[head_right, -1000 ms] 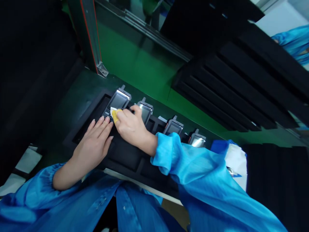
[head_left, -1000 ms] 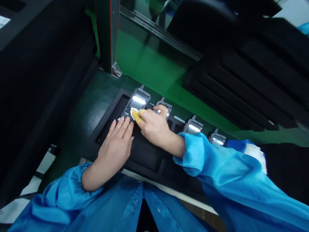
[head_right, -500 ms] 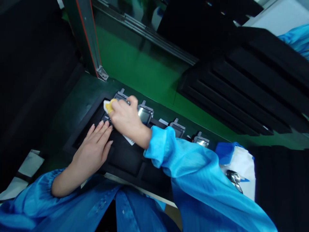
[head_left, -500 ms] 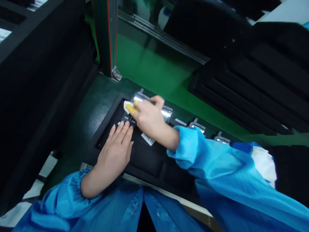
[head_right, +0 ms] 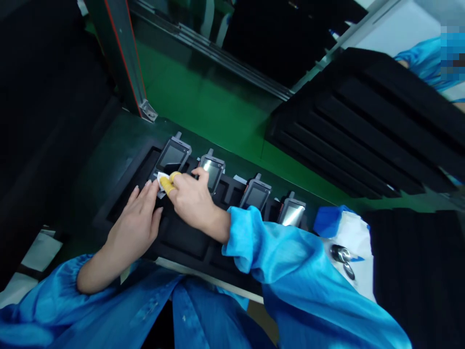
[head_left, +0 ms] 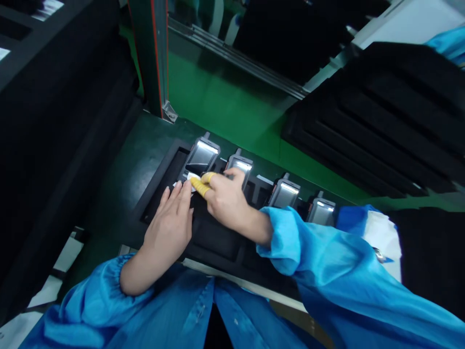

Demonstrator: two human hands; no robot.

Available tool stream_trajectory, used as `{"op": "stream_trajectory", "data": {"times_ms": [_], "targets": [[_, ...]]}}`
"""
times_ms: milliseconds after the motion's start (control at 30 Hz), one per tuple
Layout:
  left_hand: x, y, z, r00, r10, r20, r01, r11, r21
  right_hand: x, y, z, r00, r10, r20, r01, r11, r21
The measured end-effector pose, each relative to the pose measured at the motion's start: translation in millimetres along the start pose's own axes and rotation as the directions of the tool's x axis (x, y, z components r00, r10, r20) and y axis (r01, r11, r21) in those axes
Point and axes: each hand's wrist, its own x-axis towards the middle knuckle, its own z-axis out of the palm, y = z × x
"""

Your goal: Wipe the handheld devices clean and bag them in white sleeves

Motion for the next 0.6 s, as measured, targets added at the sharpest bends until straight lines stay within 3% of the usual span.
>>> {"op": "stream_trajectory", "data": {"times_ms": [133, 200, 333, 467, 533, 600], "targets": [[-0.3, -0.6, 0.7, 1.0, -0.013, 0.016, 0.014, 0.999, -0.037, 22.5, 30.4, -6.4, 0.966, 0.258, -0.01, -0.258, 0.966, -0.01], [0.4, -0.9, 1.0, 1.0, -0.019, 0.017, 0.02, 0.999, -0.041, 27.8, 35.5, -3.4, 0.952, 0.304, 0.011, -0.304, 0.953, -0.003], [0.7, -4.1, 2.8, 1.0, -0.018, -0.006, 0.017, 0.998, -0.062, 16.9, 7.9, 4.0, 0.97, 0.214, 0.112, -0.222, 0.973, 0.064], [-0.9, -9.8, 3.1, 0.998, -0.022, -0.063, 0.014, 0.992, -0.127, -5.9, -22.7, -11.5, 0.978, 0.074, 0.196, -0.111, 0.977, 0.183], [-1.2, -11.4, 2.2, 0.996, -0.047, -0.079, 0.034, 0.987, -0.159, -23.7, -23.1, -29.3, 0.987, 0.064, 0.151, -0.095, 0.973, 0.208], [-1.5, -11.7, 1.5, 0.994, -0.067, -0.089, 0.05, 0.983, -0.176, -50.9, -14.4, -49.3, 0.991, 0.131, 0.04, -0.137, 0.97, 0.199]]}}
